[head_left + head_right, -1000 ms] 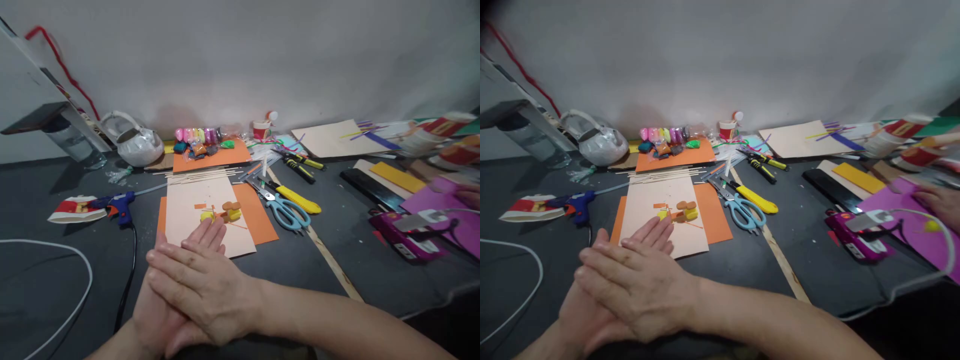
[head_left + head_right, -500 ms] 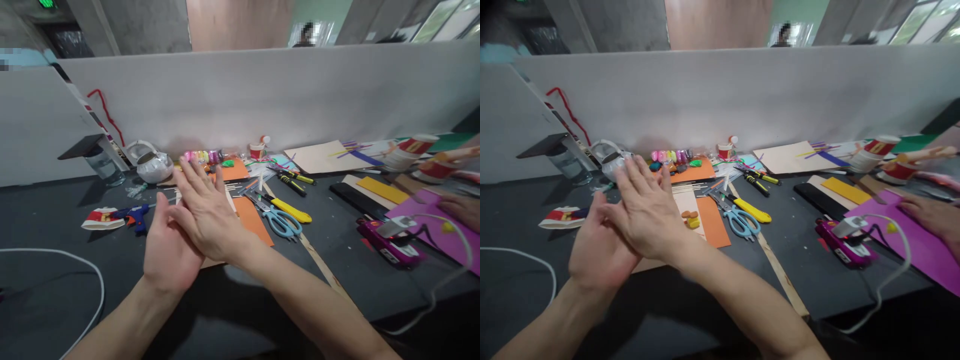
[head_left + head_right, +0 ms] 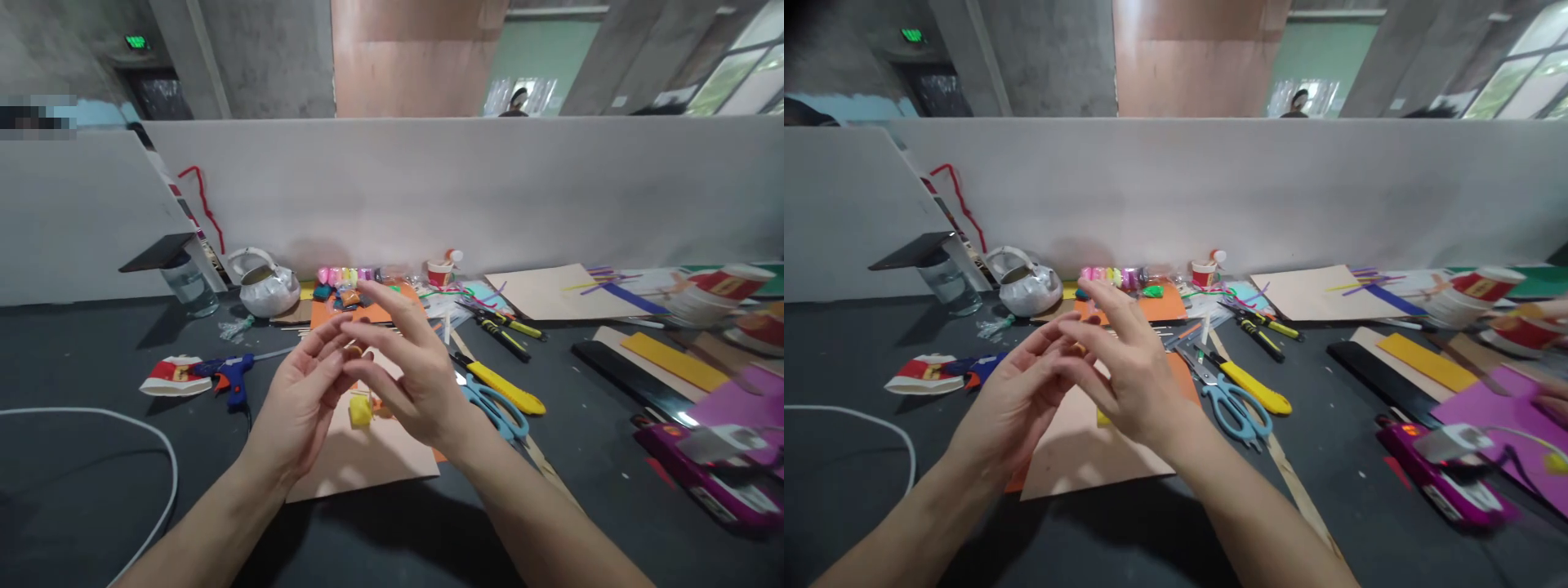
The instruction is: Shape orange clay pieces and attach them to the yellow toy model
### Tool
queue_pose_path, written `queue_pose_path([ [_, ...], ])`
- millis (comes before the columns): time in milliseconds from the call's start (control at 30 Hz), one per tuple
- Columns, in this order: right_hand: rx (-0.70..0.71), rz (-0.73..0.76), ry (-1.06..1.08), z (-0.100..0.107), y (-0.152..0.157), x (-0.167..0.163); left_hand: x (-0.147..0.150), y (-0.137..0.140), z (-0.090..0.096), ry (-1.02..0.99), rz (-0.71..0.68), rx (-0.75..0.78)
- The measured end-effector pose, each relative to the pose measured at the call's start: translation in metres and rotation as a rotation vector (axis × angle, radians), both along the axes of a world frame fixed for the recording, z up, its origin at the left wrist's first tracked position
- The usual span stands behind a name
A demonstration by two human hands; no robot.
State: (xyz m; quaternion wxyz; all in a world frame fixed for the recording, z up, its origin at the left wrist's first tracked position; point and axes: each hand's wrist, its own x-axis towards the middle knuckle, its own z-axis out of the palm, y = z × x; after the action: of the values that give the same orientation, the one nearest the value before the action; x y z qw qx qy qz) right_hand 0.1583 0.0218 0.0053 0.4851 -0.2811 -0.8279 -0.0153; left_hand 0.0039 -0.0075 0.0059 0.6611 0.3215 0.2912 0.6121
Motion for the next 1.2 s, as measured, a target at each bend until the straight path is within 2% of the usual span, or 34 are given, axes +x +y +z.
queue_pose_path([
  [67,0.024,0.047,-0.03,0.003,0.0,0.0,-0.004,0.003,-0.001,0.051,0.012,0.039],
  [200,-0.003,0.086,-0.021,0.002,0.002,-0.001,-0.012,0.006,-0.002,0.234,-0.051,0.079],
  [300,-0.05,0.071,0.014,0.0,-0.001,0.001,-0.019,0.008,-0.002,0.415,-0.092,0.161],
  [367,-0.109,0.057,0.037,0.0,-0.004,0.003,-0.022,0.01,-0.002,0.469,-0.09,0.206],
  [533,-0.268,0.104,0.072,0.003,-0.012,0.004,-0.027,0.015,-0.002,0.448,-0.152,0.146],
  [667,-0.296,0.145,0.075,0.004,-0.011,0.005,-0.031,0.015,0.0,0.419,-0.21,0.086],
  [733,-0.307,0.106,0.113,0.005,-0.01,0.007,-0.034,0.016,0.003,0.442,-0.152,0.119],
  [833,-0.384,0.065,0.312,0.008,-0.007,0.01,-0.038,0.02,0.005,0.485,0.045,0.196],
  [933,-0.445,0.102,0.457,0.007,-0.006,0.007,-0.034,0.025,-0.001,0.441,0.148,0.156],
  [1033,-0.391,0.14,0.352,-0.002,-0.005,-0.001,-0.024,0.026,-0.01,0.409,0.093,0.108],
  [1100,-0.346,0.113,0.296,-0.01,-0.003,-0.004,-0.017,0.023,-0.014,0.392,0.017,0.085],
  [1200,-0.345,0.043,0.326,-0.019,0.002,-0.004,-0.013,0.017,-0.015,0.373,-0.054,0.07],
])
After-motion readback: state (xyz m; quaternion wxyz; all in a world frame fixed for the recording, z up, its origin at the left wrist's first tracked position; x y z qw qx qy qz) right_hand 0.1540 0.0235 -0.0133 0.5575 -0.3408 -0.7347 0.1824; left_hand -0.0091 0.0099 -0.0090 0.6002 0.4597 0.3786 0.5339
